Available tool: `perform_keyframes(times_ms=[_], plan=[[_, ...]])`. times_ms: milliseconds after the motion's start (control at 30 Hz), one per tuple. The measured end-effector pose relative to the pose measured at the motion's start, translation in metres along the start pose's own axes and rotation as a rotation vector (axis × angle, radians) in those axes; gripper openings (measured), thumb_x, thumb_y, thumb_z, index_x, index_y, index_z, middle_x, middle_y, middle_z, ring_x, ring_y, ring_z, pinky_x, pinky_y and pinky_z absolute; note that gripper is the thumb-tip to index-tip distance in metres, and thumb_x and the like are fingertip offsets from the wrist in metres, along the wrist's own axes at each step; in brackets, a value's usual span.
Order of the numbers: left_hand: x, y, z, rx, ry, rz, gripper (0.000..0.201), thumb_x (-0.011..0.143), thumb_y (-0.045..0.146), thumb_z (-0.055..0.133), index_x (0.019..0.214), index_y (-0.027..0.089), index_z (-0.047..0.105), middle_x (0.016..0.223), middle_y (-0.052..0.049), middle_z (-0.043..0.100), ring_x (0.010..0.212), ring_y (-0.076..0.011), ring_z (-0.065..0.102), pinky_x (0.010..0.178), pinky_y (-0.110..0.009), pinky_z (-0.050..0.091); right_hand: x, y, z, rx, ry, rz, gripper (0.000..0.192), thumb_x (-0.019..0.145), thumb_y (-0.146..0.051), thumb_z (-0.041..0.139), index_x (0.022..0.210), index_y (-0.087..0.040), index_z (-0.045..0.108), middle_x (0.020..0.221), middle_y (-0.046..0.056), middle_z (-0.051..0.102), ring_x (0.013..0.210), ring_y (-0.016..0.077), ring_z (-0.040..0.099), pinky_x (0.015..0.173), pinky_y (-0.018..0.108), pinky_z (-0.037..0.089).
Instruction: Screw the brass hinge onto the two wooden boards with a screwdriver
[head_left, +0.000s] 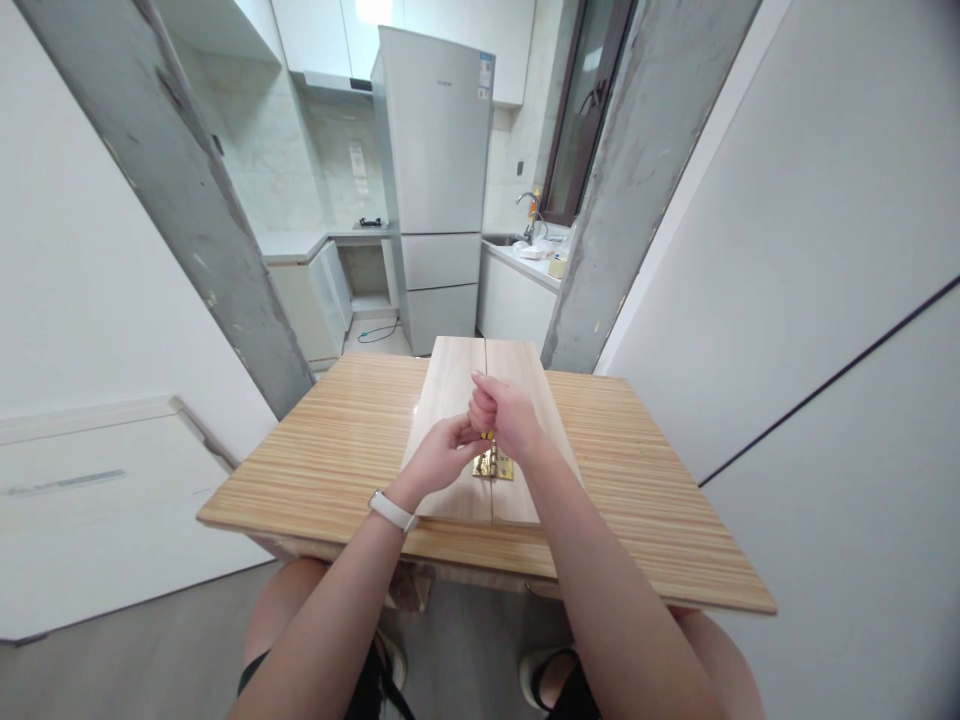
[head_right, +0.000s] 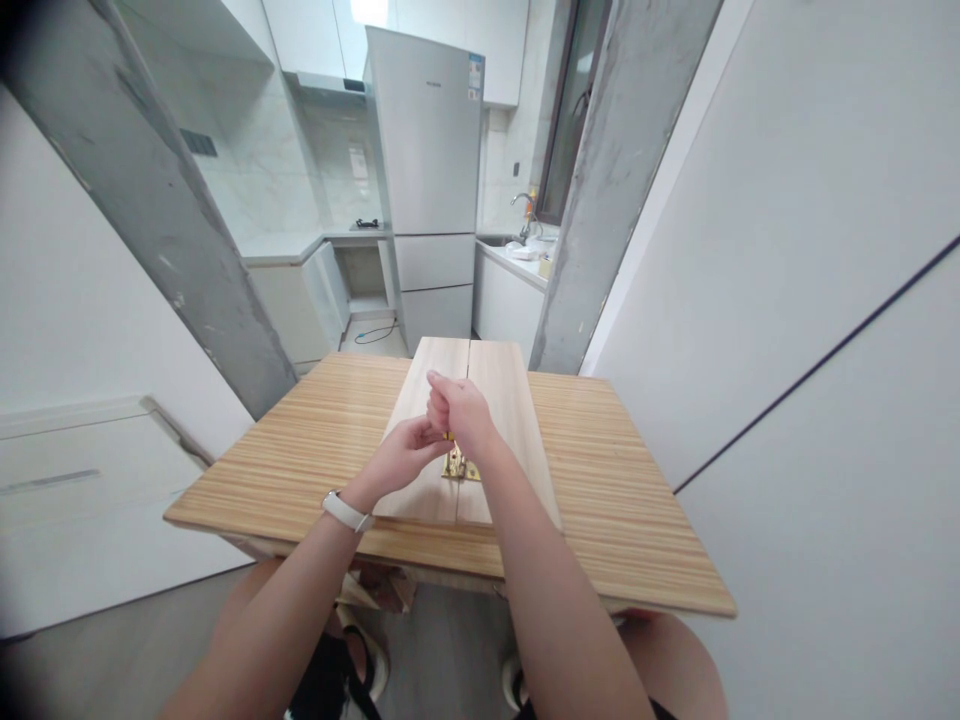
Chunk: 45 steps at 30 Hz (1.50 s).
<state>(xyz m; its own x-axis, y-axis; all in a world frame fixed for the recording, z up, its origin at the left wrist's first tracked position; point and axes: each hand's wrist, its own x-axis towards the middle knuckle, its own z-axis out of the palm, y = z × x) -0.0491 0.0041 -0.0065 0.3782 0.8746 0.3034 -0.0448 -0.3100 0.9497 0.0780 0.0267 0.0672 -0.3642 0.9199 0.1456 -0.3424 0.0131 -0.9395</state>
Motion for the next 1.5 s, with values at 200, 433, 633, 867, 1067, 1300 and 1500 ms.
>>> perform_keyframes(times_ms=[200,433,633,867,1067,1300,1500], plan=[[0.003,-0.003,0.005,-0.022,0.013,0.005,0.023,0.089,0.02,0.069,0.111,0.013,0.068,0.113,-0.013,0.076,0.111,-0.0254,0.071,0.098,-0.037,0.056,-0.005,-0.006,-0.009,-0.047,-0.163,0.015,0.065,0.088,-0.06,0.065,0.048,-0.026,0.028,0.042,-0.008,0.025,0.042,0.0086,0.02,0.046,0.028,0.017],[-0.003,0.003,0.013,0.204,0.241,0.042,0.028,0.082,0.008,0.063,0.107,0.014,0.073,0.104,-0.009,0.078,0.093,-0.0212,0.073,0.086,-0.03,0.057,-0.027,0.022,0.023,-0.274,0.501,-0.362,0.032,0.091,-0.048,0.066,0.077,-0.021,0.054,0.075,-0.002,0.055,0.07,0.0147,0.05,0.066,0.028,0.041],[-0.013,0.012,0.022,0.553,0.42,0.012,0.018,0.087,0.01,0.06,0.092,0.016,0.076,0.083,-0.007,0.078,0.069,-0.017,0.066,0.063,-0.025,0.048,-0.033,0.031,0.057,-0.342,0.772,-0.318,0.023,0.092,-0.04,0.062,0.083,-0.023,0.05,0.072,-0.004,0.05,0.069,0.0155,0.048,0.068,0.03,0.04],[-0.015,0.004,0.016,0.206,0.307,0.023,0.031,0.079,0.009,0.071,0.109,0.017,0.07,0.106,-0.01,0.079,0.098,-0.0231,0.075,0.089,-0.034,0.059,-0.006,0.024,0.02,-0.18,0.56,-0.131,0.053,0.093,-0.05,0.057,0.052,-0.024,0.037,0.045,-0.004,0.037,0.045,0.0117,0.034,0.048,0.031,0.027],[0.0,0.001,0.007,-0.1,0.111,0.053,0.049,0.088,0.015,0.069,0.135,0.016,0.056,0.119,-0.013,0.076,0.114,-0.0248,0.073,0.103,-0.04,0.056,0.002,-0.005,-0.013,-0.021,-0.108,0.065,0.058,0.082,-0.046,0.072,0.048,-0.025,0.03,0.041,-0.009,0.025,0.039,0.0074,0.021,0.045,0.029,0.014],[-0.002,0.008,0.007,0.129,0.185,0.068,0.038,0.088,0.013,0.066,0.125,0.018,0.064,0.112,-0.009,0.077,0.104,-0.025,0.076,0.09,-0.034,0.06,-0.005,0.009,-0.006,-0.171,0.052,-0.117,0.048,0.087,-0.052,0.069,0.058,-0.021,0.047,0.053,-0.004,0.046,0.051,0.011,0.041,0.051,0.027,0.03],[-0.009,0.014,0.016,0.351,0.348,0.07,0.027,0.083,0.007,0.063,0.105,0.017,0.075,0.101,-0.009,0.08,0.09,-0.0211,0.075,0.083,-0.029,0.058,-0.031,0.024,0.028,-0.351,0.532,-0.357,0.023,0.09,-0.043,0.067,0.086,-0.022,0.058,0.078,-0.001,0.057,0.073,0.0168,0.053,0.068,0.029,0.044]])
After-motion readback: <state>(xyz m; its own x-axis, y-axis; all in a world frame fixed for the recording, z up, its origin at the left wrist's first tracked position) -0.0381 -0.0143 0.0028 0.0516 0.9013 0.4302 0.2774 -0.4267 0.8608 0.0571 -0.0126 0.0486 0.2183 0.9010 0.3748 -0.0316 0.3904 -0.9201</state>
